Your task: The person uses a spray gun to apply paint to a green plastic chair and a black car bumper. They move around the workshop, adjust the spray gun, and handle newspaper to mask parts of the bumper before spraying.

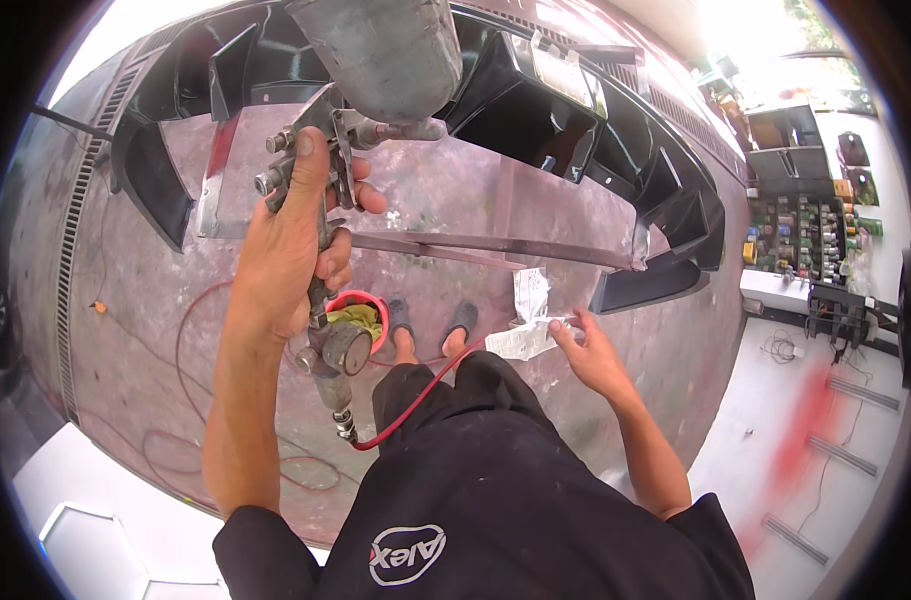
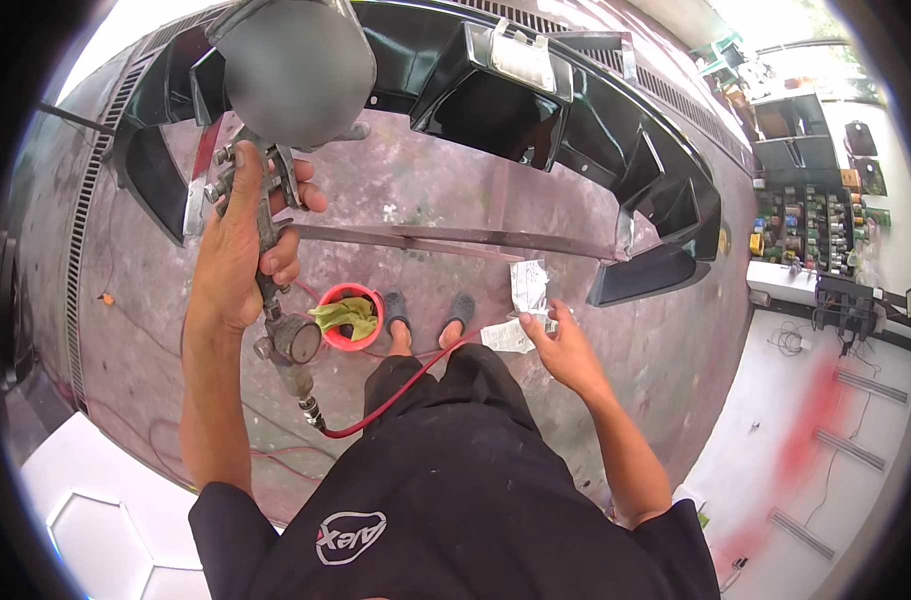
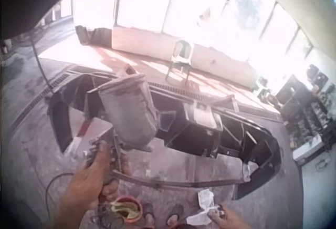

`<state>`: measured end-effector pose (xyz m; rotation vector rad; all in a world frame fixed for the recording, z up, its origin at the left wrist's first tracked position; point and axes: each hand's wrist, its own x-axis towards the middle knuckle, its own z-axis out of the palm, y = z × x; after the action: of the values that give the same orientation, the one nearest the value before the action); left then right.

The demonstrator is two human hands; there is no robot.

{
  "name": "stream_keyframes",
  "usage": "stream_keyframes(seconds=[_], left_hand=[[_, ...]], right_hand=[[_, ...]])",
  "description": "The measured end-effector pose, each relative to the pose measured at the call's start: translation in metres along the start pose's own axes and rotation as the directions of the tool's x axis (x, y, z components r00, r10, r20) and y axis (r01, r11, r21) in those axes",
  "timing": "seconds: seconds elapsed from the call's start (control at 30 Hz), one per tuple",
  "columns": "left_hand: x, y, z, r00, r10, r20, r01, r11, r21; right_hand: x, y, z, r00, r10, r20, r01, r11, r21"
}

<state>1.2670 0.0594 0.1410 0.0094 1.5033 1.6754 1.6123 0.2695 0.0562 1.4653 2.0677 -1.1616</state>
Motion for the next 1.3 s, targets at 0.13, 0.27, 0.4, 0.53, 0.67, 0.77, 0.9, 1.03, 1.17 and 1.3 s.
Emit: stream_keyframes(seconds=[0.13, 0.27, 0.4, 0.53, 0.67, 0.77, 0.9, 1.03, 1.17, 1.3], left_hand=[[0.013, 0.004, 0.005, 0.999, -0.021, 0.031, 0.020, 0.999, 0.029], [0.025, 0.016, 0.013, 0.997, 0.022, 0.077, -0.025, 0.999, 0.037], [0.024, 0.025, 0.019, 0.991, 0.059, 0.120, -0.059, 0.998, -0.005], [0.025, 0.028, 0.021, 0.994, 0.048, 0.101, -0.049, 0.999, 0.010], [0.027, 0.027, 0.021, 0.997, 0.026, 0.077, -0.030, 0.998, 0.052], [0.027, 0.031, 0.021, 0.991, 0.038, 0.131, -0.044, 0.998, 0.041], [0.022, 0.037, 0.031, 0.987, 0.085, 0.139, -0.086, 0.996, 0.003], [0.027, 0.034, 0.027, 0.992, 0.044, 0.114, -0.048, 0.998, 0.031], [0.031, 0.024, 0.016, 0.998, 0.000, 0.064, -0.003, 0.999, 0.045], [0.034, 0.021, 0.012, 0.998, -0.013, 0.060, 0.010, 0.999, 0.048]], right_hand=[[0.001, 0.048, 0.002, 0.992, 0.068, -0.106, -0.083, 0.986, -0.147], [0.009, 0.059, -0.002, 0.984, 0.098, -0.147, -0.122, 0.980, -0.158], [0.007, 0.064, -0.003, 0.977, 0.139, -0.162, -0.163, 0.975, -0.149], [0.012, 0.083, -0.002, 0.980, 0.113, -0.165, -0.149, 0.962, -0.227], [0.013, 0.083, 0.002, 0.982, 0.138, -0.131, -0.161, 0.970, -0.183], [0.016, 0.083, 0.002, 0.982, 0.135, -0.133, -0.159, 0.969, -0.188], [0.017, 0.083, 0.001, 0.981, 0.141, -0.136, -0.165, 0.968, -0.187], [0.018, 0.083, 0.002, 0.982, 0.140, -0.125, -0.163, 0.968, -0.193], [0.018, 0.088, 0.004, 0.984, 0.136, -0.112, -0.156, 0.968, -0.197], [0.018, 0.092, 0.007, 0.985, 0.126, -0.116, -0.147, 0.968, -0.202]])
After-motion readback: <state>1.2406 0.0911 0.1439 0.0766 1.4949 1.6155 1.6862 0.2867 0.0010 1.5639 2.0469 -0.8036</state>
